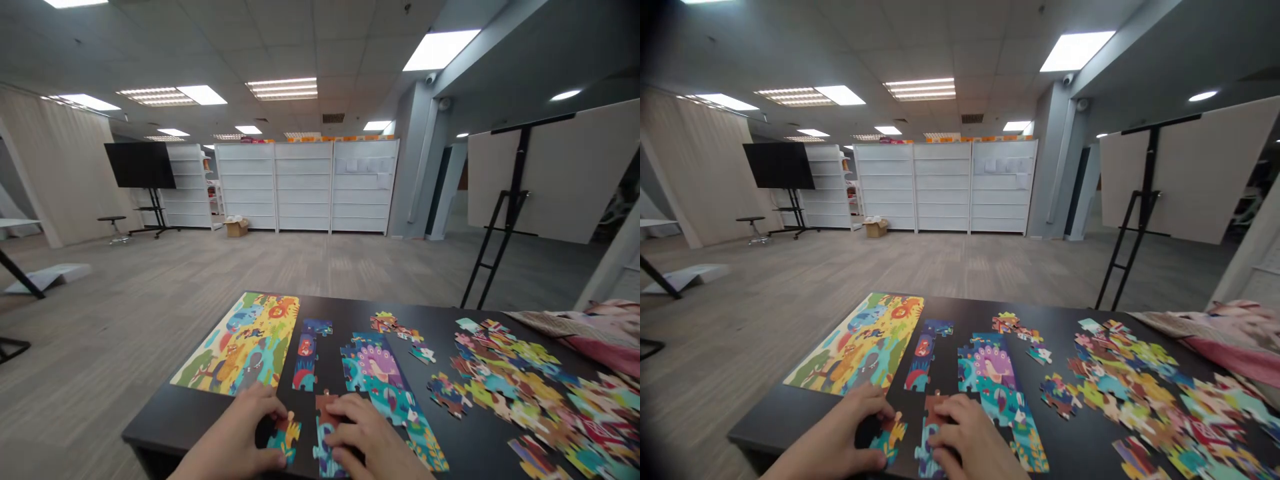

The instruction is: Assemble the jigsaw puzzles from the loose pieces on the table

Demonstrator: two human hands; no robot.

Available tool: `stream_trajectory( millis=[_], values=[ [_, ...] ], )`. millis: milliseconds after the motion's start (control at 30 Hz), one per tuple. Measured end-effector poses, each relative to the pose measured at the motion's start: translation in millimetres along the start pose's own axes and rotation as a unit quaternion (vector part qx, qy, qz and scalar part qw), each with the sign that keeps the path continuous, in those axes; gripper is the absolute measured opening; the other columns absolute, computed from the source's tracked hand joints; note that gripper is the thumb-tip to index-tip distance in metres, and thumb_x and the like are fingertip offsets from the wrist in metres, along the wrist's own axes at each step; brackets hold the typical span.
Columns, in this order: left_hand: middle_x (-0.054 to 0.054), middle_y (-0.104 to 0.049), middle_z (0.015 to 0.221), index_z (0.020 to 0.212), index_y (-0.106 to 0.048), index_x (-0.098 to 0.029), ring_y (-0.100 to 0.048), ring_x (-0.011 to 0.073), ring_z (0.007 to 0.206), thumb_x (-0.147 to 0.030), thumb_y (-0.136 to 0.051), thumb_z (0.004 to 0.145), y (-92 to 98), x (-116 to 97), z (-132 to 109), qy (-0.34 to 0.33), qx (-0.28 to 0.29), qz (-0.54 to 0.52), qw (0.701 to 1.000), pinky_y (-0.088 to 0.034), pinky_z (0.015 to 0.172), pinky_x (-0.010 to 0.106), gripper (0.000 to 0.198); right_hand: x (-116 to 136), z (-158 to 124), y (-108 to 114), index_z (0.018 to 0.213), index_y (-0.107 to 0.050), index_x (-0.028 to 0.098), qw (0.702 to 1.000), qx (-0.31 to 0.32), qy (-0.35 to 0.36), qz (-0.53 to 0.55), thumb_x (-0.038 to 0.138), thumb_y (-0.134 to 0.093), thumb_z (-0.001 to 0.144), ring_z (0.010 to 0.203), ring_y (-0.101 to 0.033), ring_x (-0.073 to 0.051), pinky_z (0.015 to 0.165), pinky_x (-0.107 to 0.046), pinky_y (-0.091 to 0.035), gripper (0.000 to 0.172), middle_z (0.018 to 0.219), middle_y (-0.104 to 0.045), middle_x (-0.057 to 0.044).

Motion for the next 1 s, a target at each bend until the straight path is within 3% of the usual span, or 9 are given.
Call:
stream_trajectory(
  millis=[167, 333, 567, 733, 1000],
  values=[
    [0.002, -0.062, 0.129, 0.122, -0.068, -0.032, -0.055, 0.0253, 0.122, -0.007, -0.060, 0.078, -2.7, -7.0, -3.5, -0.074, 0.011, -0.018, 0.997, -0.039, 0.111, 0.040, 0.051, -1.7, -8.4, 0.6, 0.104, -0.077, 0.029, 1.000, 0.008, 0.008, 0.001, 0.014, -0.067, 0.085, 0.122, -0.061, -0.025, 0.108, -0.037, -0.047, 0.026, 0.127, -0.071, -0.005],
    [0.003, -0.064, 0.121, 0.119, -0.064, -0.026, -0.056, 0.0253, 0.115, -0.014, -0.072, 0.071, -11.4, -21.3, 2.8, -0.064, -0.001, -0.026, 0.998, -0.043, 0.106, 0.036, 0.051, -3.5, -8.3, -1.2, 0.100, -0.071, 0.022, 0.999, 0.006, -0.039, 0.025, 0.009, -0.067, 0.076, 0.124, -0.061, -0.026, 0.110, -0.038, -0.045, 0.028, 0.128, -0.071, -0.008],
    [0.001, -0.064, 0.110, 0.113, -0.062, -0.025, -0.058, 0.0229, 0.108, -0.004, -0.061, 0.063, -17.8, -31.4, 12.1, -0.089, -0.013, -0.028, 0.996, -0.043, 0.101, 0.034, 0.054, -7.0, -7.6, -6.9, 0.097, -0.069, 0.022, 0.999, 0.005, -0.034, 0.023, 0.009, -0.067, 0.074, 0.124, -0.060, -0.027, 0.107, -0.039, -0.046, 0.026, 0.128, -0.071, -0.007],
    [0.001, -0.063, 0.110, 0.102, -0.065, -0.026, -0.057, 0.0229, 0.109, -0.006, -0.060, 0.071, -20.5, -38.4, 18.0, -0.126, -0.043, -0.024, 0.991, -0.043, 0.099, 0.034, 0.037, -7.3, -7.7, -6.8, 0.094, -0.071, 0.024, 1.000, -0.003, -0.006, 0.019, 0.011, -0.068, 0.077, 0.123, -0.061, -0.025, 0.106, -0.036, -0.046, 0.021, 0.129, -0.071, -0.005],
    [-0.001, -0.066, 0.110, 0.094, -0.073, -0.027, -0.060, 0.0204, 0.107, -0.007, -0.065, 0.073, -26.6, -37.7, 23.0, -0.131, -0.037, -0.014, 0.991, -0.042, 0.098, 0.030, 0.031, -6.6, -8.5, -6.7, 0.095, -0.074, 0.024, 1.000, -0.009, 0.000, -0.002, 0.007, -0.070, 0.073, 0.124, -0.060, -0.024, 0.107, -0.034, -0.046, 0.029, 0.131, -0.070, -0.003]
  ],
)
Point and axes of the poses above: each hand's wrist, its own z-axis towards the middle knuckle, its own y-axis out of the back of the hand, x = y × z, the point moved 3 cm from there along z, towards the middle knuckle
